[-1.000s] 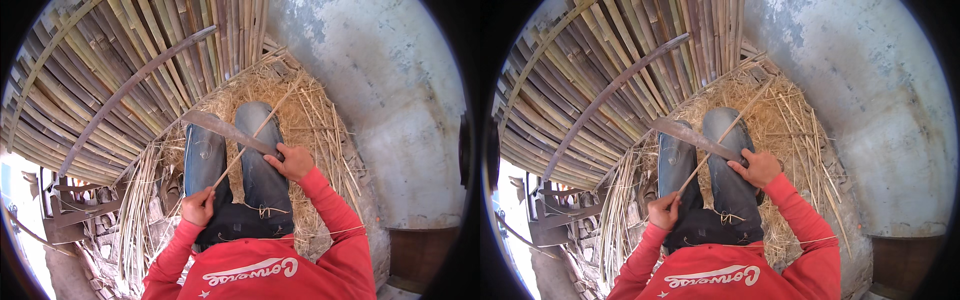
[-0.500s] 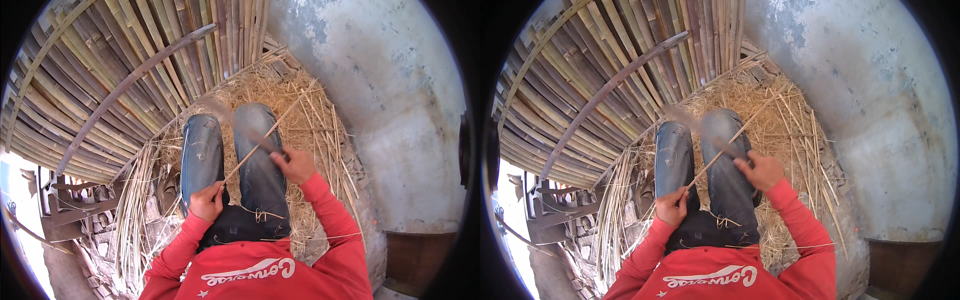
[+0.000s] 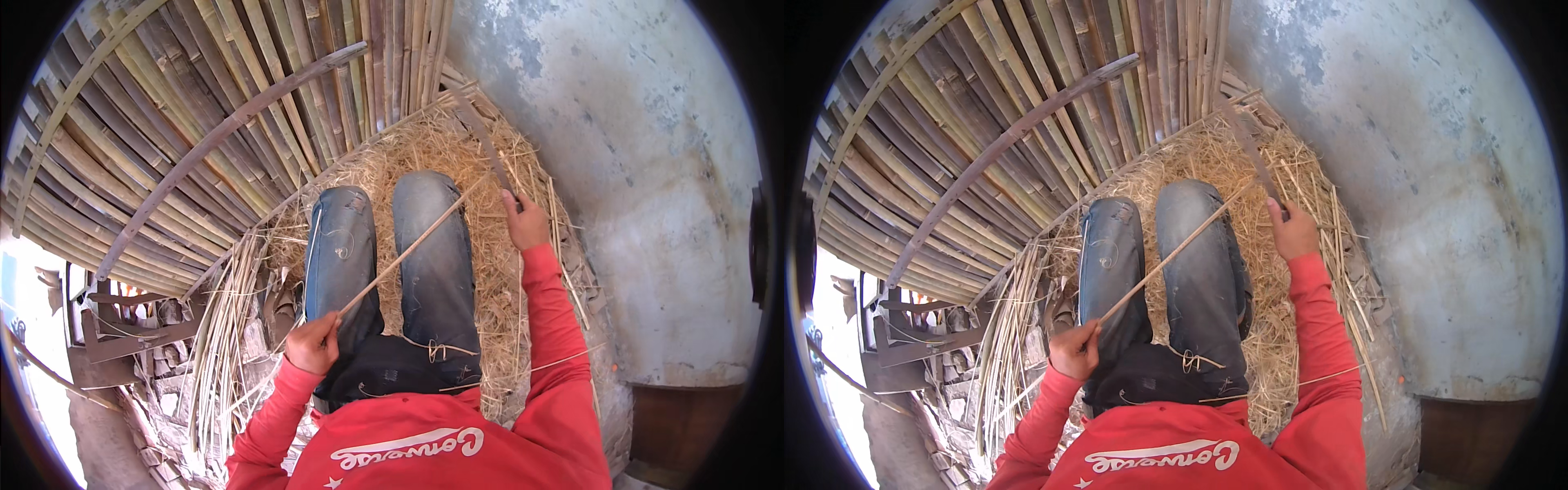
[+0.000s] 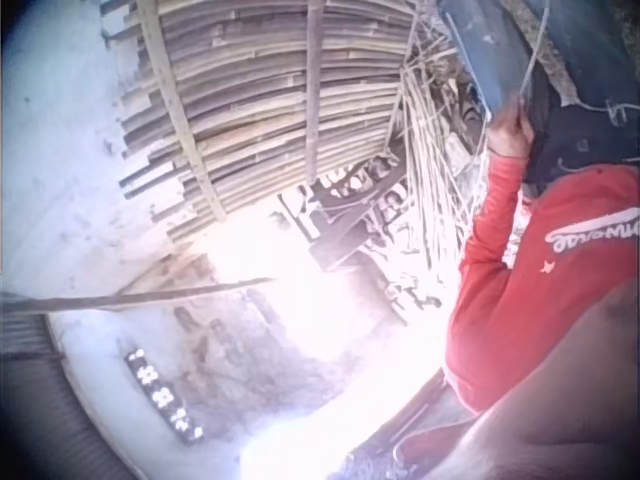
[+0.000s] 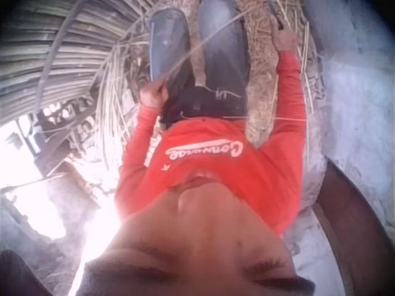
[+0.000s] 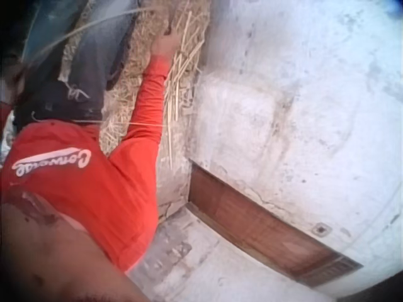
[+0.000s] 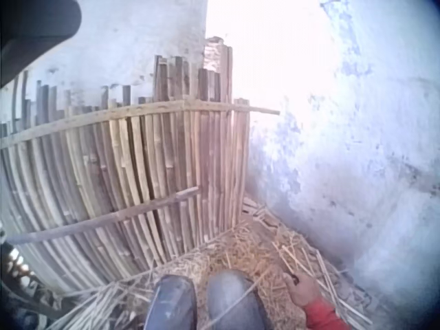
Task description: The person uses a large knife to strip thin pieces of bark or outer fibers from a long wooden stick while sitting on straw, holding the stick between their knees and hands.
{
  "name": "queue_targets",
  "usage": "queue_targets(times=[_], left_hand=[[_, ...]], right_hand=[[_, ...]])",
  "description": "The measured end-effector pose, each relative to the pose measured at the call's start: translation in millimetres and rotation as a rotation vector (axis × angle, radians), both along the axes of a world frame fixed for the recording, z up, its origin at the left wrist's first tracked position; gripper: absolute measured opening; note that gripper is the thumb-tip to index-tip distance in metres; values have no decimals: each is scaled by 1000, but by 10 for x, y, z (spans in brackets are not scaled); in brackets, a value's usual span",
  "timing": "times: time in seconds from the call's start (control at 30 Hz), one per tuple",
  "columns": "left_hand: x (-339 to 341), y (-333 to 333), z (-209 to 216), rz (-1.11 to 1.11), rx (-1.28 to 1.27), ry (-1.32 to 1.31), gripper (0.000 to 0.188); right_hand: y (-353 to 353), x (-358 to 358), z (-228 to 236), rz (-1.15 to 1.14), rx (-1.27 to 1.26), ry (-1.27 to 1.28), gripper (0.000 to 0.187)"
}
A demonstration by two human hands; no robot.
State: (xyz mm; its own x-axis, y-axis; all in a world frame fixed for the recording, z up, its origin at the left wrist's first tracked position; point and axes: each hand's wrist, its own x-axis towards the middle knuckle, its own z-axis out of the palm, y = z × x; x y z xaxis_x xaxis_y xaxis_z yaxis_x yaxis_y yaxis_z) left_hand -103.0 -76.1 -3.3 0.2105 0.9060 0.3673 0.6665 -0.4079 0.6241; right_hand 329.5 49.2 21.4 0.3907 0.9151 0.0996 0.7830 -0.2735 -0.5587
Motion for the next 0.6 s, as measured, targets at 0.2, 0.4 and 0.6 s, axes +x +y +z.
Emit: queue_targets(times=[0.2, 0.4, 0.6], left_hand=[[220, 100, -182, 1, 82, -51, 18], [65, 27, -235, -31, 202, 49, 22], [-245, -85, -282, -34, 254, 41, 25]], right_hand=[[-435, -731, 107, 464, 33, -206, 56], [-441, -670, 69, 442, 8, -294, 54], [-231, -504, -179, 411, 141, -425, 54]])
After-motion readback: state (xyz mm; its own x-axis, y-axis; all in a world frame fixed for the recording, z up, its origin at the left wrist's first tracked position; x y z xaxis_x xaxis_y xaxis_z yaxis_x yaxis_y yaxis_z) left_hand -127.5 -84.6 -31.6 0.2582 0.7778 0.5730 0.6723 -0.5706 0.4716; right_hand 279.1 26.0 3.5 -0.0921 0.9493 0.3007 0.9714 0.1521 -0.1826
